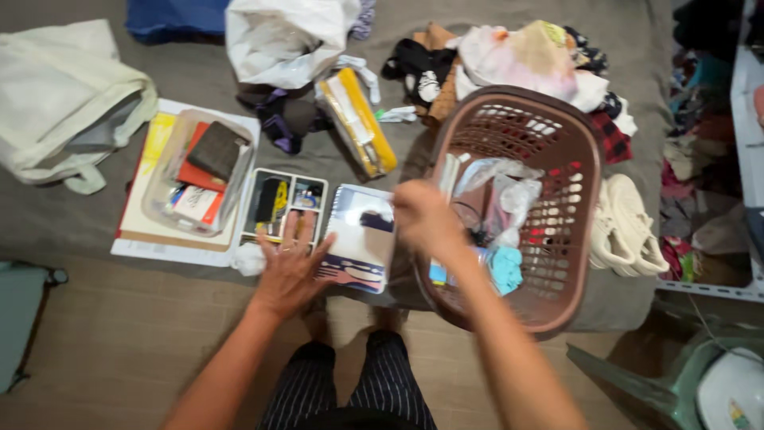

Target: The person organizes various small items, including a grey pouch, a box, and a wallet, into a white tote bag and a compartmentalized organizer. They also handle a plastic bag and a small blue item, placing them into the organizer or a nearby basket. The task involves sorting and packing items on a bed.

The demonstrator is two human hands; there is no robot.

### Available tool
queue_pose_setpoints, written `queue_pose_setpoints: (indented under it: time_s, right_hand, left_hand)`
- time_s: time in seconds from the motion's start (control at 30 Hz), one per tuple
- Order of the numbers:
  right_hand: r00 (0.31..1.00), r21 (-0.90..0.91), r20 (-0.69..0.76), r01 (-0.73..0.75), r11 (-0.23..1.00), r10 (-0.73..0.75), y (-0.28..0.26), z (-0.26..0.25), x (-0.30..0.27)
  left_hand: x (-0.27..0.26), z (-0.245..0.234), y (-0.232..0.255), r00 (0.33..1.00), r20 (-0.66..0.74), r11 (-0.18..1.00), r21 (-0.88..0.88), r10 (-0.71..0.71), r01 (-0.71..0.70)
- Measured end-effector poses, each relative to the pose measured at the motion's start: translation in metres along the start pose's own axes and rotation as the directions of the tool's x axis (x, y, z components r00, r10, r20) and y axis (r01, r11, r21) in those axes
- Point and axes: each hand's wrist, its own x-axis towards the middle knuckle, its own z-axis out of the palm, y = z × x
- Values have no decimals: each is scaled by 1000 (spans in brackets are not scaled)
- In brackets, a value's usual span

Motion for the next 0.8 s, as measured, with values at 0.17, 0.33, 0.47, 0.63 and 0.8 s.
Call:
queue_pose_setpoints:
  time_s: [0.17, 0.33, 0.47, 0.63, 0.8]
  right_hand:
    - [847, -136, 258, -445, 885, 465, 133, -61, -55]
    - [844, -456, 312, -268, 848, 435, 194, 9, -93]
    - [631, -580, 316, -463, 671, 709, 171, 24, -87]
    - [559, -495, 304, -600, 629, 772, 168, 25, -74]
    - [709, -247, 286, -596, 764, 645, 176, 4, -77]
  left_hand:
    - [70, 9, 92, 982, -2, 969, -158, 190, -188]
    - [103, 21, 144, 988, -111, 965, -227, 110, -133]
    - [109, 18, 157, 992, -115, 976, -208, 43, -66]
    - [105, 16, 163, 993, -116, 982, -188, -4, -18]
    - [115, 13, 171, 986, -161, 992, -113, 30, -49]
